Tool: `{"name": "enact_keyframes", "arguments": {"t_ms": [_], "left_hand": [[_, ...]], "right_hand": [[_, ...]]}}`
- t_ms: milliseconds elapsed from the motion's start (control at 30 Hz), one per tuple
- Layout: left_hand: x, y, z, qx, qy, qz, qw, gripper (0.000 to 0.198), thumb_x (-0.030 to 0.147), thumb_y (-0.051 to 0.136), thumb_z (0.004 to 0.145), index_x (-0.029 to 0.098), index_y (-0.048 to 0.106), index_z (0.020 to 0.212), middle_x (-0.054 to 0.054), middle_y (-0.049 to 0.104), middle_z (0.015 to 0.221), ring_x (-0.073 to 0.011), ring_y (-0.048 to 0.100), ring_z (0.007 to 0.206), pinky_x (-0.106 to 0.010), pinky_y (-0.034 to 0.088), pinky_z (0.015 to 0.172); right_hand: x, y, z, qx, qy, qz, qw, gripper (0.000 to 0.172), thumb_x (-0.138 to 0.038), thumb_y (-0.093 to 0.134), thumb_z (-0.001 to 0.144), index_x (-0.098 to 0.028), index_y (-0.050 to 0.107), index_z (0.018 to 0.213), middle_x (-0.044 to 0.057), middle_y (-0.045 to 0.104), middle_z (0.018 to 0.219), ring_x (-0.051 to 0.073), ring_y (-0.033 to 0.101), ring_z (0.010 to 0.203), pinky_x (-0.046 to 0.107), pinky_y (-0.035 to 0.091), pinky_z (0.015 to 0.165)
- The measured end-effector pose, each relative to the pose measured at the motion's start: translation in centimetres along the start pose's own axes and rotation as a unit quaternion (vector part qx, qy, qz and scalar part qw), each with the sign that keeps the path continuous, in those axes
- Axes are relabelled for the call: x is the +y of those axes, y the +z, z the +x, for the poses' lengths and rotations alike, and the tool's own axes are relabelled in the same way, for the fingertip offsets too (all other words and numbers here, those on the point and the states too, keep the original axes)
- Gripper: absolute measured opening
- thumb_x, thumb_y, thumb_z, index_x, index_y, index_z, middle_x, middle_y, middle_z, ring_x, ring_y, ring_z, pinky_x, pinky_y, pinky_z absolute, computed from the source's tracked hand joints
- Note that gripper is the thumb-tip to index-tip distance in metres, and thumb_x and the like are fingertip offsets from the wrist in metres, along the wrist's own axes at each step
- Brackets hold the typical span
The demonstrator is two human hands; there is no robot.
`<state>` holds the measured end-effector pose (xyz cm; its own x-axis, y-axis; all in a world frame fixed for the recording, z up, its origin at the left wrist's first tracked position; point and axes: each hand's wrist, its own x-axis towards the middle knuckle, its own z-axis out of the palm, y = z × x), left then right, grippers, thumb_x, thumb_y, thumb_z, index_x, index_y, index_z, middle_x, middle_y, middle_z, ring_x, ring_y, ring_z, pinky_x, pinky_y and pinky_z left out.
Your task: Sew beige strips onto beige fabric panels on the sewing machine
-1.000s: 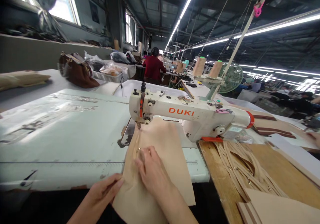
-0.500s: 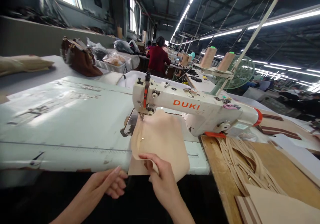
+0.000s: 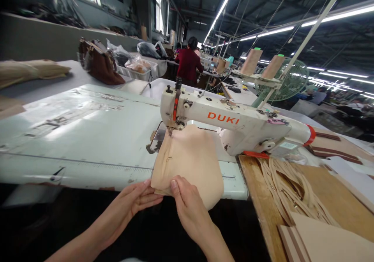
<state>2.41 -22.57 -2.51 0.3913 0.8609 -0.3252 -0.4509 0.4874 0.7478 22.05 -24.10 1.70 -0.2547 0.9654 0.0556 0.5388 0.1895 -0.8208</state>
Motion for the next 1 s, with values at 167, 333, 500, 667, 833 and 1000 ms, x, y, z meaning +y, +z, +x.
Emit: {"name": "enact_keyframes", "arguments": {"t_ms": [167,333,500,667,833,1000], "left_hand": [[0.1,0.0,0.1,0.015,-0.006,-0.024,1.000,0.040,0.044,0.074,0.087,0.008,0.074,0.104,-0.016,0.075,0.112,-0.0347,0.068,0.112,-0.047,0.051,0.104],[-0.3,-0.5,0.3,0.057,0.005,0.050,0.997,0.045,0.051,0.074,0.083,0.012,0.074,0.105,-0.013,0.072,0.120,-0.0340,0.063,0.119,-0.042,0.053,0.102],[0.9,-1.4,0.6,0.022,0.000,0.126,0.992,0.057,0.061,0.068,0.085,0.013,0.072,0.117,-0.013,0.068,0.127,-0.0343,0.059,0.125,-0.045,0.045,0.111],[3.0,-0.9,0.6,-0.089,-0.019,0.127,0.988,0.060,0.064,0.064,0.087,0.015,0.072,0.121,-0.013,0.071,0.123,-0.0344,0.062,0.121,-0.048,0.044,0.110],[2.6,-0.2,0.5,-0.065,-0.016,0.133,0.989,0.051,0.059,0.059,0.092,0.017,0.074,0.116,-0.011,0.070,0.124,-0.0318,0.060,0.122,-0.044,0.040,0.113],[2.6,-0.4,0.9,-0.098,0.037,0.241,0.965,0.055,0.063,0.052,0.095,0.019,0.072,0.120,-0.008,0.072,0.121,-0.0313,0.061,0.120,-0.043,0.042,0.112]], "right_hand": [[0.1,1.6,-0.2,0.016,-0.095,-0.057,0.994,0.015,-0.029,0.058,0.098,-0.023,0.057,0.112,0.002,0.063,0.106,0.016,0.060,0.100,0.028,0.050,0.089],[1.9,4.7,0.1,0.131,-0.203,-0.137,0.961,0.028,-0.004,0.050,0.094,-0.021,0.054,0.115,0.005,0.063,0.103,0.018,0.057,0.100,0.031,0.052,0.087],[2.2,4.8,0.8,0.197,-0.233,-0.045,0.951,0.028,0.000,0.049,0.091,-0.022,0.058,0.105,0.005,0.063,0.096,0.017,0.060,0.093,0.029,0.053,0.080],[2.1,3.7,0.6,0.221,-0.247,-0.018,0.943,0.031,0.001,0.047,0.090,-0.022,0.057,0.108,0.006,0.063,0.097,0.018,0.060,0.094,0.030,0.053,0.080],[2.9,4.3,0.4,0.201,-0.239,-0.041,0.949,0.026,-0.009,0.058,0.093,-0.021,0.055,0.116,0.008,0.063,0.105,0.020,0.059,0.100,0.032,0.052,0.085],[2.9,3.9,0.7,0.223,-0.203,0.062,0.951,0.014,-0.012,0.054,0.095,-0.021,0.065,0.098,0.005,0.066,0.093,0.017,0.063,0.091,0.029,0.052,0.078]]}}
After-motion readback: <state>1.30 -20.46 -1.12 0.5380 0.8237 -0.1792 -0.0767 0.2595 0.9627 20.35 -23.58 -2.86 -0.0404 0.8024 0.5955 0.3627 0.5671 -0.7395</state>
